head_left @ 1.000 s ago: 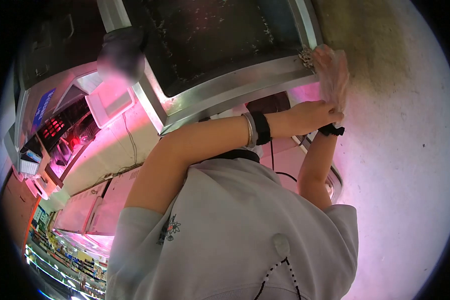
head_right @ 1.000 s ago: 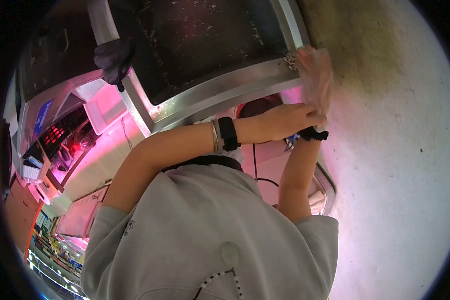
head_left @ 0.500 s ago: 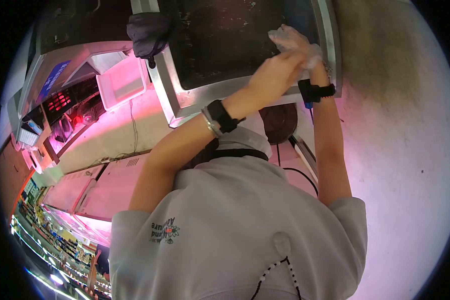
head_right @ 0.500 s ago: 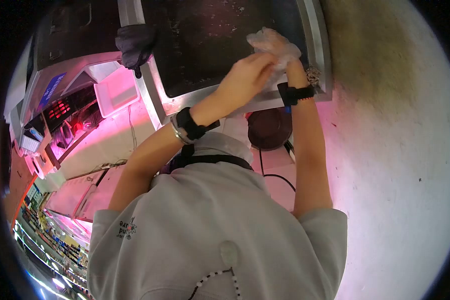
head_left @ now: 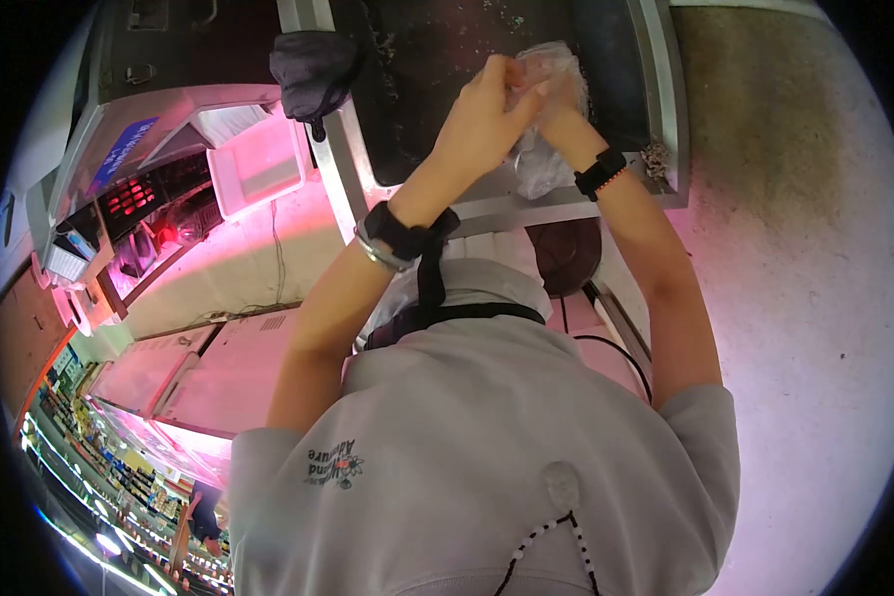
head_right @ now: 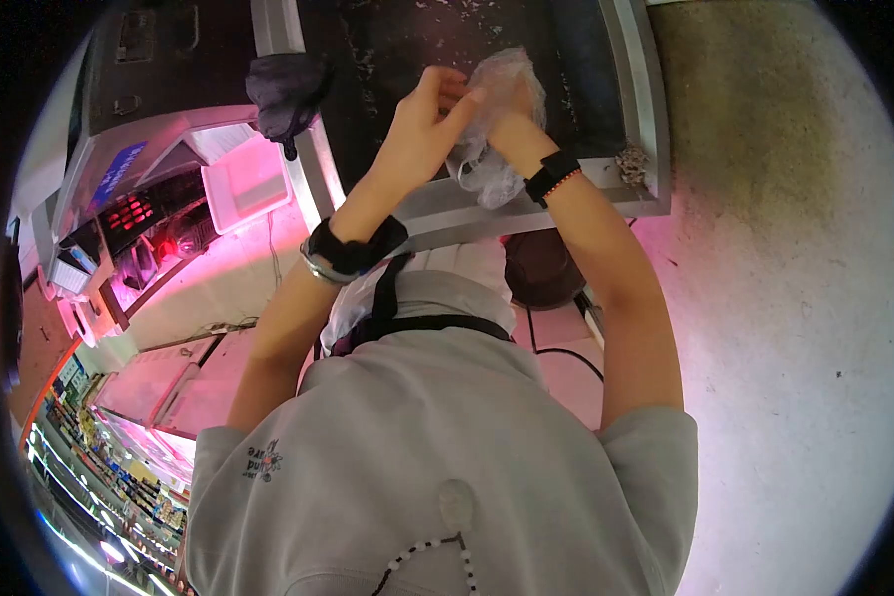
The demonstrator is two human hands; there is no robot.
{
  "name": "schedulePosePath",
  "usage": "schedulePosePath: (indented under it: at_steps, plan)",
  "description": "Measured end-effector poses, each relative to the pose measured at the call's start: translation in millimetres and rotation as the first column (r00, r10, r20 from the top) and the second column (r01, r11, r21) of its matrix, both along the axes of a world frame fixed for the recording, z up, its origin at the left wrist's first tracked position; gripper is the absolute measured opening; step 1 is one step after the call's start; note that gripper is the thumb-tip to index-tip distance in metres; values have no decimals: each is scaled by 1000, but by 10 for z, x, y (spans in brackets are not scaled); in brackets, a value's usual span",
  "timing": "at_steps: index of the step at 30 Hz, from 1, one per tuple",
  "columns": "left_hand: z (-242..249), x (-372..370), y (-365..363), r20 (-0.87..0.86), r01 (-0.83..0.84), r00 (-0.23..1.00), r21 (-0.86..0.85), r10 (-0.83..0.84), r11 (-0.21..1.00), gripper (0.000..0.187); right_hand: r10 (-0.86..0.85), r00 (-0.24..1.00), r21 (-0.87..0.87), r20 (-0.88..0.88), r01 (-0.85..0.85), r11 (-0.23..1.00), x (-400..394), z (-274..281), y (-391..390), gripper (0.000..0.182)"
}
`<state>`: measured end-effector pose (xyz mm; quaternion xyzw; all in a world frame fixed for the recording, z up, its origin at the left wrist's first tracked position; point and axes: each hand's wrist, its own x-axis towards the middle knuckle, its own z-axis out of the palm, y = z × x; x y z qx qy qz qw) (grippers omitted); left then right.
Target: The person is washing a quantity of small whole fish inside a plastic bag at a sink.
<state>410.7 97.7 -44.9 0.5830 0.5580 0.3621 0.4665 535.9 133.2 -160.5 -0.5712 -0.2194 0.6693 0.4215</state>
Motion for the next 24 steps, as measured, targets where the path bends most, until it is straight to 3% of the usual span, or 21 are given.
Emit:
schedulePosePath:
  at_steps: [2, 6, 10, 15, 16, 17, 18, 19, 20, 24]
  plan:
    - [-109, 34, 121, -95, 53, 994, 44, -49, 998, 28, 317, 931, 253, 181, -356, 899, 33, -426, -47, 42]
    - [-286, 87, 294, -324, 168, 937, 100, -128, 981, 29, 140, 984, 156, -112, -122, 980, -132, -333, -105, 42]
    - [-360, 79, 345, -341, 181, 930, 90, -140, 979, 23, -5, 967, 93, -254, 30, 995, -241, -307, -133, 42]
    - [-395, -17, 399, -296, 155, 951, 202, -90, 967, 16, -141, 930, 19, -340, 157, 987, -303, -241, -181, 43]
    - [-371, -36, 413, -298, 159, 950, 201, -94, 966, 16, 149, 985, 145, 91, -161, 976, -280, -130, -192, 45]
    - [-346, -55, 433, -292, 157, 953, 234, -84, 960, 16, 363, 773, 118, 520, -485, 866, -249, -17, -202, 47]
    - [-317, -74, 449, -286, 153, 955, 265, -74, 952, 15, 440, 355, -55, 825, -724, 688, -222, 112, -208, 50]
    - [-297, -97, 457, -289, 156, 954, 264, -76, 952, 15, 357, -152, -324, 921, -808, 492, -197, 214, -209, 52]
    - [-276, -115, 462, -274, 149, 959, 281, -69, 948, 15, 140, -608, -615, 782, -715, 332, -175, 275, -200, 55]
    - [-170, -130, 433, -252, 134, 966, 271, -64, 953, 15, 141, -638, -650, 757, -715, 256, -112, 307, -147, 60]
